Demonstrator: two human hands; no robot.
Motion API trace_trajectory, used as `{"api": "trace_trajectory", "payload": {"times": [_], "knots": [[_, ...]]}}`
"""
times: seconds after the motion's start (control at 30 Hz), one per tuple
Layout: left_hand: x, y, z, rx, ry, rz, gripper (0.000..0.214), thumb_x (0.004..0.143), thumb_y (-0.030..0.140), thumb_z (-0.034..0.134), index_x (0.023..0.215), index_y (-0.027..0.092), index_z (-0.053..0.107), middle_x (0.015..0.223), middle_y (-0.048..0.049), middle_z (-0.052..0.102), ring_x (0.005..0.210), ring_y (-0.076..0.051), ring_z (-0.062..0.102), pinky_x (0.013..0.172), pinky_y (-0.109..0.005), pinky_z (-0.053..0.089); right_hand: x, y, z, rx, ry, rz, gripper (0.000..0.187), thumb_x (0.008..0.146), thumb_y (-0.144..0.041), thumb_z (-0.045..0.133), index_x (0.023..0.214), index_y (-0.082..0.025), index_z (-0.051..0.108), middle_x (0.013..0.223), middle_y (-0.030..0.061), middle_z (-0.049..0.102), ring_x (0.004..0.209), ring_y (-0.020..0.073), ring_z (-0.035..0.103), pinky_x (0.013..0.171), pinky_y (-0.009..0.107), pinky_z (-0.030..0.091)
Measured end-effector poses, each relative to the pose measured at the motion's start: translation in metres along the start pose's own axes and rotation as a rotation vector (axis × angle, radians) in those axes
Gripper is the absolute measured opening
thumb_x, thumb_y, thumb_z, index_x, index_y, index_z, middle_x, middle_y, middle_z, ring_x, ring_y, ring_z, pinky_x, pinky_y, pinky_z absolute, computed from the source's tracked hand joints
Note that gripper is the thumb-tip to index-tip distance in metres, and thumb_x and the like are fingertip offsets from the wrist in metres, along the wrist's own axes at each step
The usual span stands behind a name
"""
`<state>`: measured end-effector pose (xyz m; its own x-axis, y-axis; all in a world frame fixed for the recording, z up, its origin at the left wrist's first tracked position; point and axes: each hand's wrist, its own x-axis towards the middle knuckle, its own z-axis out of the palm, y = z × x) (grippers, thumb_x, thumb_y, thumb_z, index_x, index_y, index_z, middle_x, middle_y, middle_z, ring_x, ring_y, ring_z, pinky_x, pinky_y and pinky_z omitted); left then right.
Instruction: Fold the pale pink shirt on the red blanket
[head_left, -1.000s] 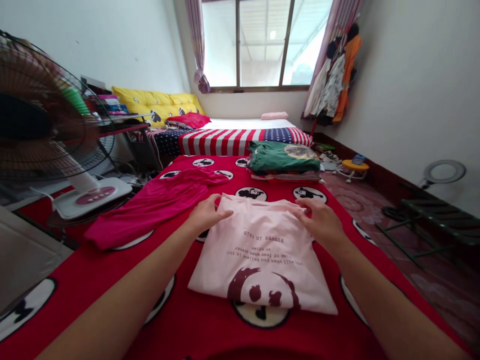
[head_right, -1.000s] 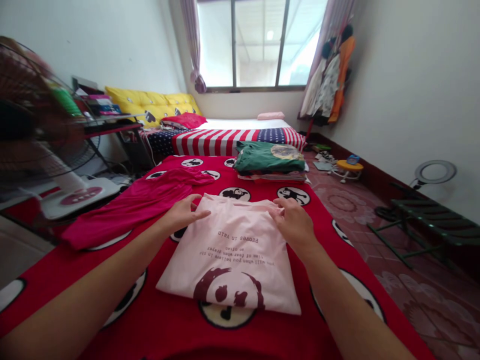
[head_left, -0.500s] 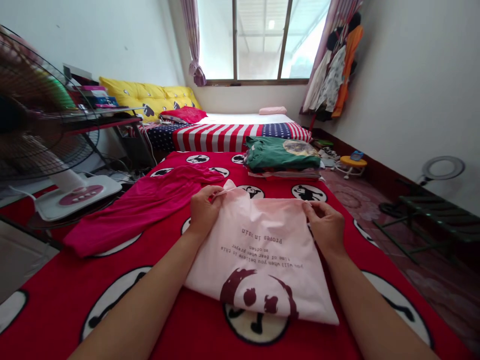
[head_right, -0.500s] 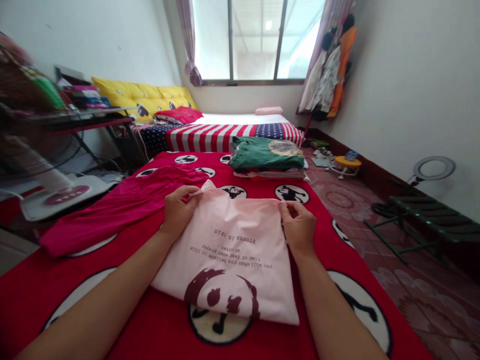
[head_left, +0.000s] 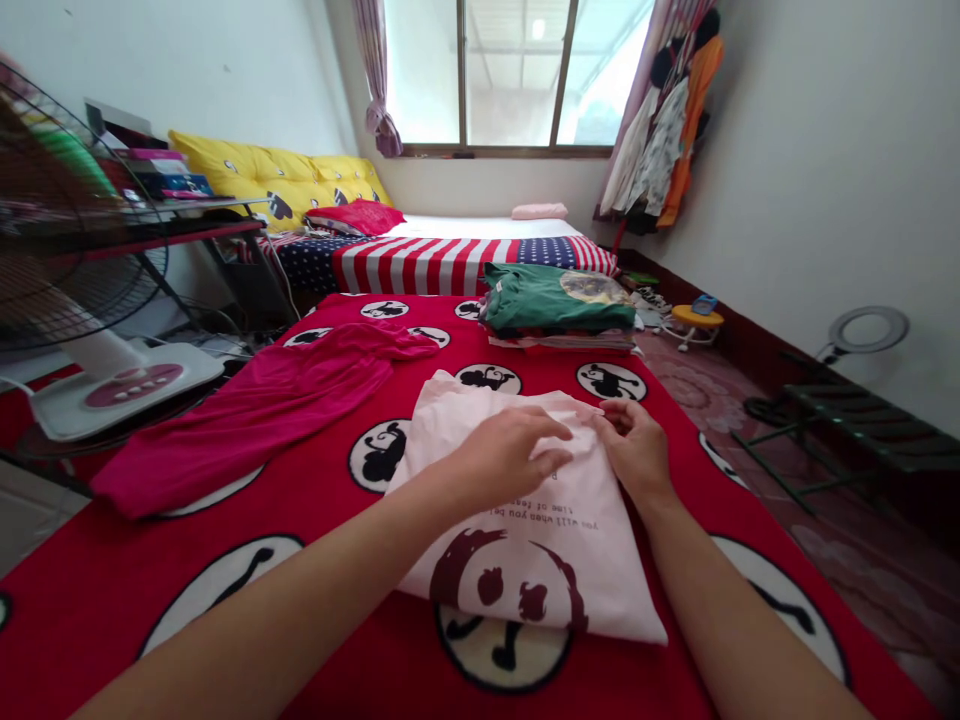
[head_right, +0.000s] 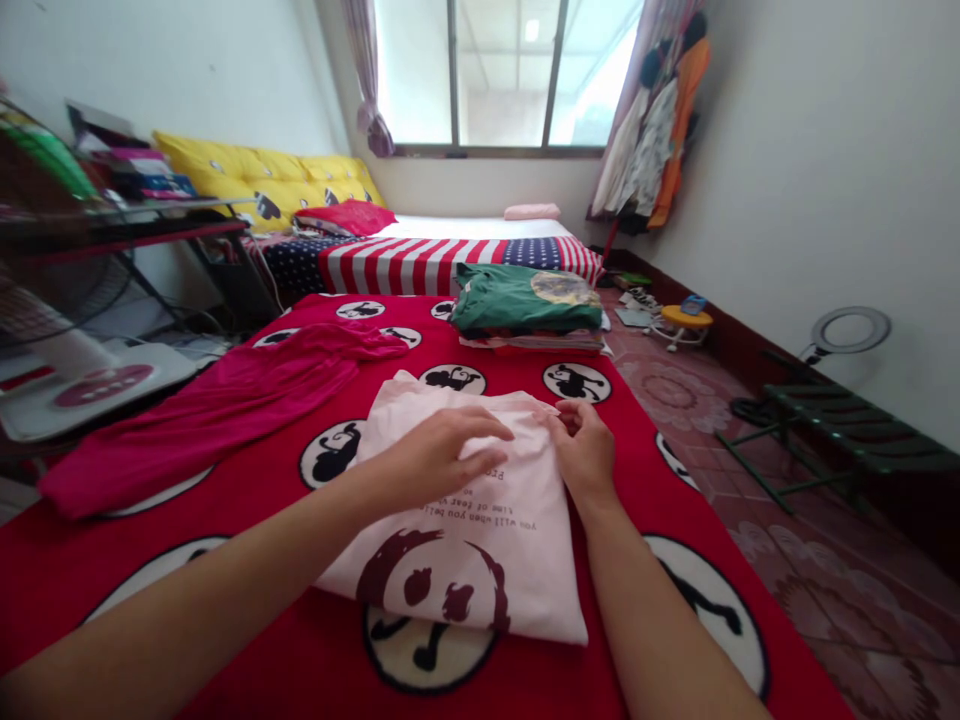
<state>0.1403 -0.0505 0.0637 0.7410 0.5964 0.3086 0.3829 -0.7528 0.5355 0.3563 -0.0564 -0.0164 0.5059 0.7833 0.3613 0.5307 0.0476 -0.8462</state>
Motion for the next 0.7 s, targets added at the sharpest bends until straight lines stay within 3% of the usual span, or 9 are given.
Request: {"api": "trace_trajectory", "payload": {"times": [0.07,0.13,0.23,0.37,0.53,0.7], "knots": [[0.004,0.0,0.027,0.088,-0.09,0.04,0.042,0.088,0.035,0.059,0.126,0.018,0.059,0.135,-0.0125,0.055,0.124,-0.026,0.052,0.105,-0.039,0.041,0.001,0.002,0.0,0.023,-0.009,-0.013,0.042,0.073,-0.049,0.068,0.1,-0.016,0.065,0.083,0.0081,0.071,0.072,0.0195,0.064,0.064,0.029,0.048],[0.004,-0.006,0.051,0.185,-0.108,0.019,0.06,0.088,0.047,0.057,0.139,0.018,0.046,0.151,-0.0157,0.035,0.138,-0.032,0.034,0.112,-0.048,0.03,0.002,0.004,-0.001,0.029,-0.04,-0.016,0.047,0.074,-0.049,0.067,0.108,-0.017,0.066,0.08,0.0063,0.07,0.069,0.0188,0.063,0.063,0.029,0.048],[-0.001,-0.015,0.072,0.268,-0.104,-0.017,0.065,0.089,0.056,0.048,0.145,0.023,0.039,0.158,-0.0154,0.019,0.145,-0.036,0.015,0.115,-0.055,0.017,0.003,0.006,-0.002,0.025,-0.088,-0.013,0.05,0.075,-0.048,0.067,0.116,-0.019,0.066,0.077,0.0043,0.069,0.067,0.0182,0.062,0.062,0.029,0.047],[-0.005,-0.016,0.072,0.288,-0.132,-0.009,0.062,0.089,0.057,0.046,0.144,0.028,0.041,0.16,-0.01,0.014,0.145,-0.038,0.011,0.116,-0.055,0.016,0.001,0.008,0.0,0.052,-0.082,0.003,0.04,0.076,-0.047,0.066,0.103,-0.019,0.072,0.08,0.006,0.071,0.072,0.0194,0.063,0.065,0.029,0.048],[-0.004,-0.015,0.071,0.308,-0.139,0.014,0.061,0.091,0.058,0.041,0.145,0.029,0.039,0.16,-0.0045,0.015,0.144,-0.041,0.01,0.115,-0.059,0.015,0.002,0.009,0.0,0.039,0.015,-0.075,0.035,0.076,-0.044,0.063,0.091,-0.015,0.074,0.086,0.0086,0.072,0.067,0.0182,0.061,0.064,0.03,0.047],[-0.005,-0.017,0.074,0.297,-0.127,0.03,0.061,0.091,0.059,0.039,0.144,0.03,0.04,0.16,-0.0031,0.014,0.143,-0.042,0.011,0.114,-0.06,0.014,0.029,-0.001,-0.008,-0.204,-0.091,-0.136,0.029,0.077,-0.042,0.06,0.09,-0.021,0.075,0.069,0.0027,0.069,0.061,0.0179,0.059,0.058,0.029,0.041]]}}
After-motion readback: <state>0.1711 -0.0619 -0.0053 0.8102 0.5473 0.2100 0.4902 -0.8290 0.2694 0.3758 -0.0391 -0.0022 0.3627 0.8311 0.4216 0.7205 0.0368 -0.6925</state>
